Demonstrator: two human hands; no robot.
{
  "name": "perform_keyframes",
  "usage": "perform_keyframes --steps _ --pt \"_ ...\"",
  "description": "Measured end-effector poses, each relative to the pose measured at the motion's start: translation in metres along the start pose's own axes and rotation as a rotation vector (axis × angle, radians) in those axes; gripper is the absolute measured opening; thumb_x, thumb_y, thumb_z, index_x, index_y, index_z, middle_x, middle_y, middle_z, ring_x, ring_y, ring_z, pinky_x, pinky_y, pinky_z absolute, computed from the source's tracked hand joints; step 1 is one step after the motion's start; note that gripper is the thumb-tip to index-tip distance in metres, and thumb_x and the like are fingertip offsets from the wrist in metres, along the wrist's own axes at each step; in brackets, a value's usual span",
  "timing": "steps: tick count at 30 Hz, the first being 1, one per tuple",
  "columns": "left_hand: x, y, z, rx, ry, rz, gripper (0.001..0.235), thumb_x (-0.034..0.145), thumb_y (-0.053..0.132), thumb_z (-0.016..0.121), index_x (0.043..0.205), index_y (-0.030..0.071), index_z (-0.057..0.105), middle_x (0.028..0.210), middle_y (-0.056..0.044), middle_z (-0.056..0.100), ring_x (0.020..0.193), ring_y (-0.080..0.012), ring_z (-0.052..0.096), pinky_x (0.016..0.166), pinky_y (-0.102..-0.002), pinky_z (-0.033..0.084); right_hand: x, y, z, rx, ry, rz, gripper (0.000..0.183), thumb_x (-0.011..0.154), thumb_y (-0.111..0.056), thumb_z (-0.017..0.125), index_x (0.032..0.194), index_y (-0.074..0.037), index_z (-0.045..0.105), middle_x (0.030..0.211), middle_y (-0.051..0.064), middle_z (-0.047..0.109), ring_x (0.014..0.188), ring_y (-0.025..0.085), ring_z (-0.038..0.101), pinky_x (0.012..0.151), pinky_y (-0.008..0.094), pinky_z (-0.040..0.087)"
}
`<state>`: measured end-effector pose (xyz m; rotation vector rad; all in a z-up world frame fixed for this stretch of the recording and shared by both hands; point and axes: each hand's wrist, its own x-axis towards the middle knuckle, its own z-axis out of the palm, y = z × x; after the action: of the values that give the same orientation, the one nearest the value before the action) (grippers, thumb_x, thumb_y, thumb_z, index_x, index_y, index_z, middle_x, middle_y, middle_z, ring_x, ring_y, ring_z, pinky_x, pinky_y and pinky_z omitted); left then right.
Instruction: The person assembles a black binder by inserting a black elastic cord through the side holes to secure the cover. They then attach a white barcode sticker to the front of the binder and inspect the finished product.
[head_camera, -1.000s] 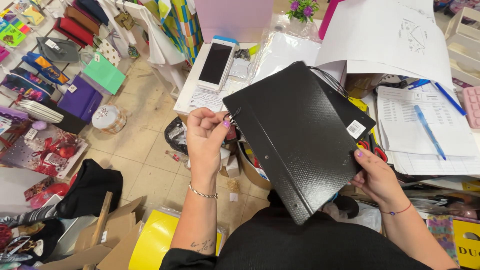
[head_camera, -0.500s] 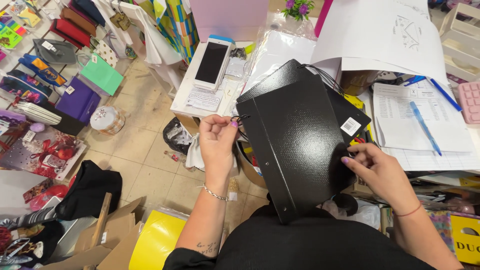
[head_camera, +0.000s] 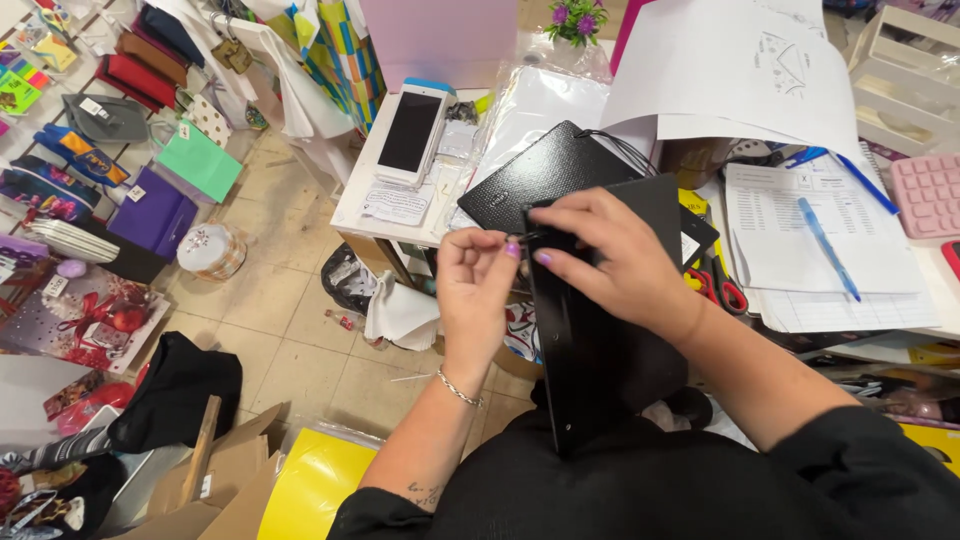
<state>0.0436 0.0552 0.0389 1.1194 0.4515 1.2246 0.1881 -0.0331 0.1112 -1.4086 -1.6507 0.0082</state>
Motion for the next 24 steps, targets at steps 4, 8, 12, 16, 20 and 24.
perform_keyframes --steps 4,8,12,16,20,24 --pt "-0.005 -0.008 0.003 -0.017 -0.019 0.014 0.022 0.095 0.001 0.067 0.107 0.006 0.05 0.099 -0.011 0.064 0.088 -0.0135 0.07 0.069 -0.022 0.06 -0.006 0.013 0.007 0.013 0.008 0.0 0.017 0.094 -0.017 0.076 0.11 -0.014 0.079 0.107 0.002 0.069 0.094 0.02 0.07 0.076 0.031 0.059" --pt "-0.01 -0.027 0.003 -0.012 -0.033 -0.059 0.025 0.093 -0.001 0.066 0.108 0.006 0.048 0.094 -0.009 0.061 0.077 -0.0109 0.066 0.068 -0.023 0.058 -0.018 0.013 0.007 0.261 0.161 0.178 0.012 0.098 -0.01 0.069 0.109 -0.007 0.073 0.099 0.007 0.073 0.08 0.013 0.065 0.073 0.026 0.055" --pt "-0.021 -0.029 0.016 0.087 -0.094 -0.017 0.018 0.094 0.005 0.068 0.107 0.002 0.056 0.097 -0.009 0.06 0.091 -0.0139 0.065 0.08 -0.028 0.055 -0.029 0.035 0.007 0.475 0.234 0.283 0.014 0.106 -0.01 0.059 0.118 -0.003 0.061 0.086 0.004 0.065 0.076 0.008 0.055 0.073 0.024 0.049" --pt "-0.04 0.003 0.031 0.309 -0.152 0.143 0.018 0.095 0.019 0.071 0.104 0.005 0.065 0.108 -0.015 0.066 0.102 -0.0226 0.064 0.089 -0.035 0.052 -0.029 0.051 0.001 0.509 0.241 0.296 0.02 0.112 -0.019 0.048 0.112 -0.002 0.059 0.071 0.003 0.055 0.069 0.011 0.047 0.068 0.025 0.045" --pt "-0.047 -0.013 0.03 0.263 -0.317 -0.136 0.048 0.095 0.021 0.069 0.134 0.006 0.047 0.113 -0.02 0.073 0.085 -0.0246 0.075 0.061 -0.03 0.06 -0.026 0.05 -0.004 0.624 0.32 0.345 0.049 0.116 -0.035 0.033 0.09 -0.004 0.062 0.066 0.011 0.063 0.061 0.015 0.057 0.064 0.023 0.048" --pt "-0.044 -0.015 0.029 0.226 -0.327 -0.075 0.046 0.096 0.008 0.061 0.137 0.002 0.042 0.124 -0.021 0.07 0.093 -0.026 0.074 0.063 -0.033 0.063 -0.037 0.068 -0.009 0.75 0.401 0.39 0.045 0.114 -0.032 0.041 0.094 0.001 0.065 0.089 0.017 0.069 0.072 0.015 0.068 0.065 0.021 0.057"
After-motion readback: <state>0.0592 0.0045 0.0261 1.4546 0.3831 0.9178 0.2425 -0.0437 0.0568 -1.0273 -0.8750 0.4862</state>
